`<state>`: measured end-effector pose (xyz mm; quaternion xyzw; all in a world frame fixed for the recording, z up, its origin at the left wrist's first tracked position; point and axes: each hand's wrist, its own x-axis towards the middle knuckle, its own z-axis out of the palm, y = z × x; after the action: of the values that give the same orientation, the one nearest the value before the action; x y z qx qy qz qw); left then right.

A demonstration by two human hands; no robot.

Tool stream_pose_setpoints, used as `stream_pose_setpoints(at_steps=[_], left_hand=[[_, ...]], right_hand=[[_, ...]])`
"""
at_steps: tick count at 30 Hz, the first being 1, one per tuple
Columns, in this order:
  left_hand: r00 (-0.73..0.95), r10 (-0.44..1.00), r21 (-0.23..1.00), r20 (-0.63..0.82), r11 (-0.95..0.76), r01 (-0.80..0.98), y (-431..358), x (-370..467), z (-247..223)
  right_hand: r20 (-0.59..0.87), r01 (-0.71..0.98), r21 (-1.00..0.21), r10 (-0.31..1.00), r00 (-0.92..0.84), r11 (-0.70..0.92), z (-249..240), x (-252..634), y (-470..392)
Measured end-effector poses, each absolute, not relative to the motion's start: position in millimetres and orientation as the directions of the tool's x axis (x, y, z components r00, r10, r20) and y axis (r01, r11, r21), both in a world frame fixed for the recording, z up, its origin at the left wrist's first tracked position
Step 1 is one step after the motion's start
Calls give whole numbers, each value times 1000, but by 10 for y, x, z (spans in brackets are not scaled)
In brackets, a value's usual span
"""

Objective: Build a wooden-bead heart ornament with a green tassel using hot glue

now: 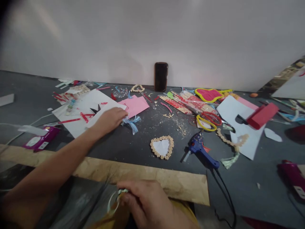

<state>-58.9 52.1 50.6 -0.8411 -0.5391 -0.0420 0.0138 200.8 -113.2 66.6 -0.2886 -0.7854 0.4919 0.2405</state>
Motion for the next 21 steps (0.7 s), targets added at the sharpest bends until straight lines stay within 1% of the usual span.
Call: stream_pose_setpoints(at_steps=[2,4,6,7,8,10,12,14,15,17,18,21], left_hand=[[343,927,-15,149,-345,939,616,-667,628],[268,939,-47,213,-265,963,619,-682,702],[214,937,-78,277,-200,977,509,-602,704],[212,933,-86,292,-196,977,415,-526,679],[240,922,-76,303,-228,971,304,-429,641],[302,900,24,313,-325,945,55,-195,540],[410,871,161,270,-461,873,-180,51,438],[480,854,274,198,-519,810,-359,265,356],[494,851,315,176,-525,791,-423,352,325],[481,861,380,164,-505,775,-510,481,282],[472,866,404,164,-496,769,-538,524,268],[441,882,454,167,-465,760,-586,585,246]], right_hand=[[-7,295,-913,712,-702,282,628,2140,-1175],[-69,365,-898,742,-667,245,555,2288,-1213],[-53,443,-856,807,-588,266,466,2458,-1242],[-17,493,-817,843,-538,299,421,2549,-1249],[34,549,-764,871,-490,338,377,2642,-1248],[168,670,-616,901,-400,413,294,2817,-1227],[275,778,-440,892,-359,449,220,2951,-1190],[321,844,-293,878,-355,449,160,3027,-1155],[325,861,-242,874,-361,447,138,3044,-1144],[327,874,-188,868,-374,448,115,3053,-1138],[329,873,-187,866,-376,450,119,3054,-1139],[337,842,-264,863,-377,471,207,3084,-1116]])
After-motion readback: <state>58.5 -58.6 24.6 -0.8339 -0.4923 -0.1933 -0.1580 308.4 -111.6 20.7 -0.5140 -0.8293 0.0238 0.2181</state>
